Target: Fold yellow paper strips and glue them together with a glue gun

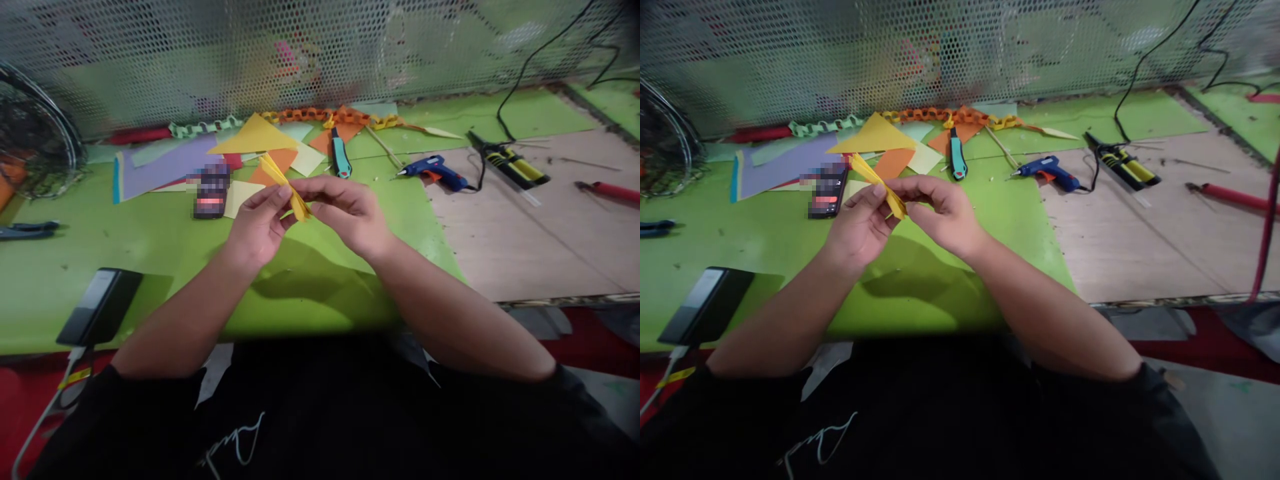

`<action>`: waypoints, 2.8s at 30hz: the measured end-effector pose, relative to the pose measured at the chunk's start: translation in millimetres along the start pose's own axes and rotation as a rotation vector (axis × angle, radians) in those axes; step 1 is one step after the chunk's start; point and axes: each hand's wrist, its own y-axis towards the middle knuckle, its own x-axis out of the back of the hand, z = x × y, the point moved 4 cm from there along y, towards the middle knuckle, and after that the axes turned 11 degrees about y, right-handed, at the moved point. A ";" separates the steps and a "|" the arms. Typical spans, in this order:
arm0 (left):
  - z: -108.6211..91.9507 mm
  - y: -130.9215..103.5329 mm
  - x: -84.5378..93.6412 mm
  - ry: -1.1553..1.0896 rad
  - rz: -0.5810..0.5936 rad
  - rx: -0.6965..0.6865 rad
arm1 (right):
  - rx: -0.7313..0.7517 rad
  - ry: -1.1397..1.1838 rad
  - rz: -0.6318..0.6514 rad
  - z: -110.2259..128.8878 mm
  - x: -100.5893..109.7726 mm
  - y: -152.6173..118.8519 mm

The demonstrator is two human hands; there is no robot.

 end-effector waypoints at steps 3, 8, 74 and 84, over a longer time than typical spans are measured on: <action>0.2 2.8 2.1 -0.002 -0.049 0.007 | -0.070 -0.034 -0.077 -7.3 5.6 2.1; 1.4 8.7 4.4 0.009 -0.095 0.010 | -0.212 -0.268 -0.110 -22.1 12.3 5.7; -0.4 -11.7 -11.6 0.446 0.022 -0.171 | 0.129 -0.424 -0.307 -4.7 9.0 -1.9; 1.9 -13.2 -11.3 0.452 0.068 -0.110 | -0.035 -0.136 -0.406 -16.7 17.3 5.1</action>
